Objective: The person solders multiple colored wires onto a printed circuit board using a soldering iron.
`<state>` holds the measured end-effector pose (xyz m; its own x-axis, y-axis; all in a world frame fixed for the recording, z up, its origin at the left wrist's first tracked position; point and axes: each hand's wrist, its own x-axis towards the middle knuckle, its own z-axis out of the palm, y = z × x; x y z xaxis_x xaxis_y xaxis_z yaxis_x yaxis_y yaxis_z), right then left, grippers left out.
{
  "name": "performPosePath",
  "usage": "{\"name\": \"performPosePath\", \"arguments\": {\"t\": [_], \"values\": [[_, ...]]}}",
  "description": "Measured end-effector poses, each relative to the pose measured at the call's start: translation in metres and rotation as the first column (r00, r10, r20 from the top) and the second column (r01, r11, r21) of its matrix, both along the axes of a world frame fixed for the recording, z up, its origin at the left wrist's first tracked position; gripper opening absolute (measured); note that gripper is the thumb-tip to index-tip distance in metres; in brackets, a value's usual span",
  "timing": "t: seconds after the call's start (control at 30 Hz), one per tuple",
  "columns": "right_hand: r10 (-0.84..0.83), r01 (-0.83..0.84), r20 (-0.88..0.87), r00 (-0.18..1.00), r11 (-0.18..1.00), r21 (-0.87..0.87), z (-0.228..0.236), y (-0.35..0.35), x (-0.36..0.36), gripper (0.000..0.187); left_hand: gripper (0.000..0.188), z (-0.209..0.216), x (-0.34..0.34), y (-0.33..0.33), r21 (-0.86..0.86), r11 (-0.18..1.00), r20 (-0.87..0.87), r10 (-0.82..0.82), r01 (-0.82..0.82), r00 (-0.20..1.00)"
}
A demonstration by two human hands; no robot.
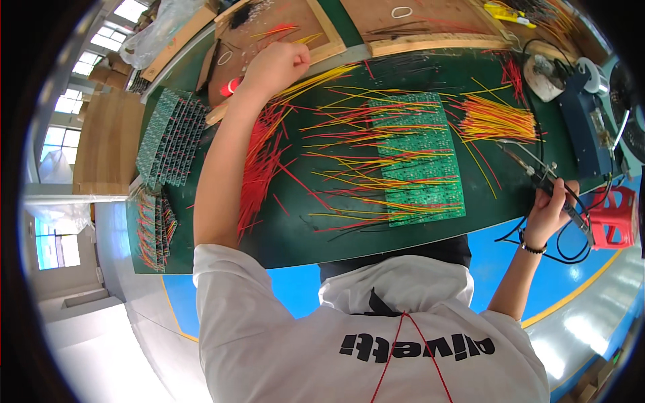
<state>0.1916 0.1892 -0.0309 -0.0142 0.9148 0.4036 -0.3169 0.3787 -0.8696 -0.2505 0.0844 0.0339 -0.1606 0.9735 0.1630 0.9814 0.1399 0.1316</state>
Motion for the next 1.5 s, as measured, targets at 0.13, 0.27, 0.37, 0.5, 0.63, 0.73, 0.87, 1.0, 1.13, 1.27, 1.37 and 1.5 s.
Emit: {"name": "performPosePath", "arguments": {"t": [0.13, 0.27, 0.37, 0.5, 0.63, 0.73, 0.87, 1.0, 1.13, 1.27, 1.37, 1.5], "values": [[-0.043, 0.043, 0.007, 0.999, 0.999, -0.023, 0.000, -0.002, 0.001, 0.022, 0.013, 0.015, -0.027, -0.016, 0.054, 0.997, -0.002, 0.062, -0.062, 0.998], [-0.071, 0.072, 0.021, 0.997, 0.997, -0.031, 0.000, 0.000, 0.000, 0.022, 0.015, 0.031, -0.004, -0.049, -0.038, 0.996, -0.065, 0.077, -0.080, 0.995], [-0.005, 0.004, -0.031, 1.000, 1.000, -0.018, 0.004, 0.003, -0.006, 0.025, 0.014, 0.028, 0.002, -0.090, -0.144, 0.963, -0.267, 0.185, -0.228, 0.946], [-0.006, 0.006, -0.022, 1.000, 1.000, -0.008, 0.004, 0.003, -0.007, 0.025, 0.011, 0.007, -0.002, -0.115, -0.185, 0.928, -0.286, 0.265, -0.324, 0.921], [-0.027, 0.027, -0.008, 1.000, 1.000, -0.014, 0.004, 0.002, -0.005, 0.025, 0.010, -0.001, -0.001, -0.117, -0.108, 0.939, -0.161, 0.306, -0.325, 0.938], [-0.020, 0.020, -0.011, 1.000, 1.000, -0.006, 0.004, 0.001, -0.005, 0.025, 0.009, -0.004, -0.001, -0.118, -0.070, 0.945, -0.196, 0.300, -0.318, 0.934], [-0.023, 0.022, -0.013, 1.000, 0.999, -0.035, 0.004, -0.001, -0.003, 0.025, 0.011, -0.003, 0.008, -0.114, -0.086, 0.912, -0.300, 0.361, -0.402, 0.883], [-0.032, 0.032, -0.018, 0.999, 0.999, -0.017, 0.003, 0.000, -0.004, 0.025, 0.011, -0.004, 0.003, -0.116, -0.024, 0.929, -0.238, 0.353, -0.369, 0.905], [-0.021, 0.020, -0.026, 0.999, 0.999, -0.031, 0.003, 0.001, -0.003, 0.024, 0.014, -0.007, -0.002, -0.120, 0.047, 0.946, -0.232, 0.322, -0.320, 0.918], [0.014, -0.015, -0.035, 0.999, 1.000, -0.003, 0.002, 0.002, -0.003, 0.023, 0.019, -0.007, -0.008, -0.124, 0.100, 0.934, -0.109, 0.353, -0.343, 0.929], [0.001, -0.002, -0.043, 0.999, 1.000, -0.009, 0.001, 0.002, -0.004, 0.022, 0.018, -0.005, -0.012, -0.127, 0.170, 0.918, -0.003, 0.363, -0.357, 0.932], [-0.005, 0.004, -0.051, 0.999, 1.000, -0.023, 0.001, 0.002, -0.004, 0.022, 0.019, -0.002, -0.017, -0.133, 0.282, 0.898, -0.010, 0.356, -0.339, 0.935]]}}
